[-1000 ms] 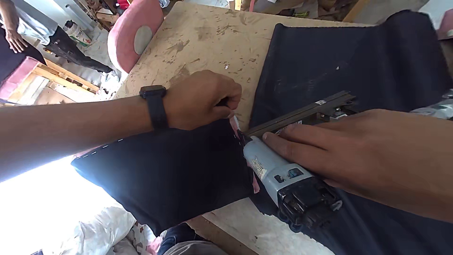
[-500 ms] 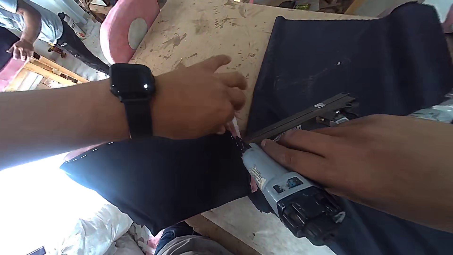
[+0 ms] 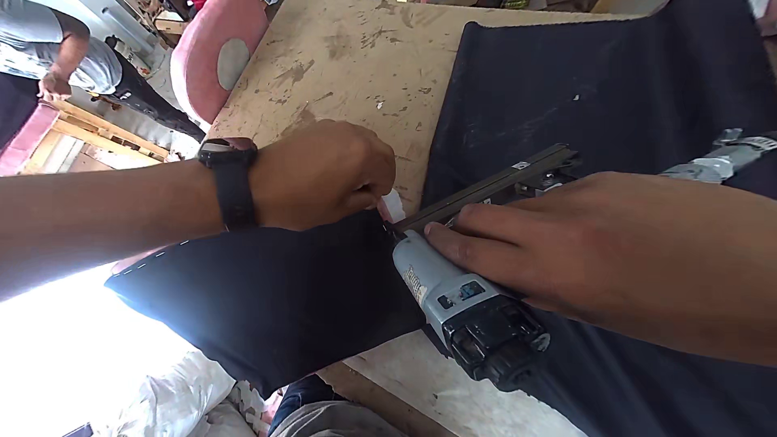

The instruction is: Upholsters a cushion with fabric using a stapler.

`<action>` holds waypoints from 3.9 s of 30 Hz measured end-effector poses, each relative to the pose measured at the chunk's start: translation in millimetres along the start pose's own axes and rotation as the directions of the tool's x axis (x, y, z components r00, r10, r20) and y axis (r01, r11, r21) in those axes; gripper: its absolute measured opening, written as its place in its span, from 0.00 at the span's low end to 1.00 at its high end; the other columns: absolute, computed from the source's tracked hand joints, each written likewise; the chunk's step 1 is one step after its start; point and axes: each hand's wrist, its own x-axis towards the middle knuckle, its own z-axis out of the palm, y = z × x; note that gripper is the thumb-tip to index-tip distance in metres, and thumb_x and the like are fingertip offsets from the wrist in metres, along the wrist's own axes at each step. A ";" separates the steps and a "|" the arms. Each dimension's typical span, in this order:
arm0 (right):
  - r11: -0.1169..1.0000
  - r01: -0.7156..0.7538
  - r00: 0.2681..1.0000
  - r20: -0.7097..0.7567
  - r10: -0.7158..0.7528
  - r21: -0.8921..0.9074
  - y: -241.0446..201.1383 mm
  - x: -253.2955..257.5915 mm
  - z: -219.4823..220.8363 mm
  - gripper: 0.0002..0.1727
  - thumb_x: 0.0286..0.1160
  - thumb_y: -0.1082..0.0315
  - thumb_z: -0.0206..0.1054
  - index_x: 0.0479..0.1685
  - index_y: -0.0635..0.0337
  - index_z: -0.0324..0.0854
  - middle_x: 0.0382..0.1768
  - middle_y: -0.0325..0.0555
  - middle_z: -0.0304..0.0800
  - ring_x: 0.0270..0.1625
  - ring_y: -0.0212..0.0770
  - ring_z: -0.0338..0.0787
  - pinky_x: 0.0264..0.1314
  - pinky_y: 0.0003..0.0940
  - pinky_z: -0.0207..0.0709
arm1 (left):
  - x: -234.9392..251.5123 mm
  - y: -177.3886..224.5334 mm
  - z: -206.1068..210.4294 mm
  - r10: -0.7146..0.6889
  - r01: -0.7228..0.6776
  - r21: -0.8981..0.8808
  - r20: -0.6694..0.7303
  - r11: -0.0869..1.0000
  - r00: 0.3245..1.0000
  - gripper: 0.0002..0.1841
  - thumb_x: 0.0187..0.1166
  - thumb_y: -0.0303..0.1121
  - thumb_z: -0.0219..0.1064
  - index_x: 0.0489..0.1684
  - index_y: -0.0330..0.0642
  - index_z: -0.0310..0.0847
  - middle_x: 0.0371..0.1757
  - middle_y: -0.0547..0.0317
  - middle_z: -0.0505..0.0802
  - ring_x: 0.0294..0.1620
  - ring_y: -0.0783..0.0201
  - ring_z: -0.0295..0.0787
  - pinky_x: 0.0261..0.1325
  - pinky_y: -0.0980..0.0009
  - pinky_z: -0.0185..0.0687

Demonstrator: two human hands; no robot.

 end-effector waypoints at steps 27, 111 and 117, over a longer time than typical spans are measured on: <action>0.998 -0.057 0.998 0.038 0.057 -0.004 5.9 19.4 -7.7 0.22 0.70 0.68 0.67 0.66 0.51 0.81 0.40 0.44 0.83 0.22 0.44 0.82 0.13 0.39 0.71 | 4.6 -19.2 3.9 0.049 -0.047 0.036 -0.065 0.998 0.997 0.06 0.84 0.40 0.66 0.45 0.50 0.86 0.42 0.67 0.91 0.46 0.67 0.88 0.50 0.64 0.84; 0.999 0.027 0.997 -0.068 -0.026 0.023 68.0 31.5 -41.0 0.29 0.75 0.64 0.57 0.80 0.58 0.75 0.57 0.48 0.88 0.38 0.47 0.92 0.25 0.44 0.84 | -21.8 -75.8 8.2 -0.056 0.082 -0.779 0.061 0.621 0.997 0.38 0.81 0.35 0.70 0.94 0.58 0.58 0.80 0.64 0.82 0.73 0.69 0.83 0.73 0.67 0.85; 0.999 0.025 0.999 -0.039 -0.024 0.029 50.1 40.5 -43.4 0.27 0.83 0.64 0.55 0.82 0.53 0.74 0.60 0.51 0.89 0.40 0.49 0.94 0.27 0.44 0.85 | -24.3 -82.3 12.7 0.020 0.015 -0.665 0.045 0.747 0.999 0.55 0.66 0.46 0.79 0.98 0.50 0.46 0.91 0.59 0.67 0.90 0.66 0.61 0.91 0.63 0.63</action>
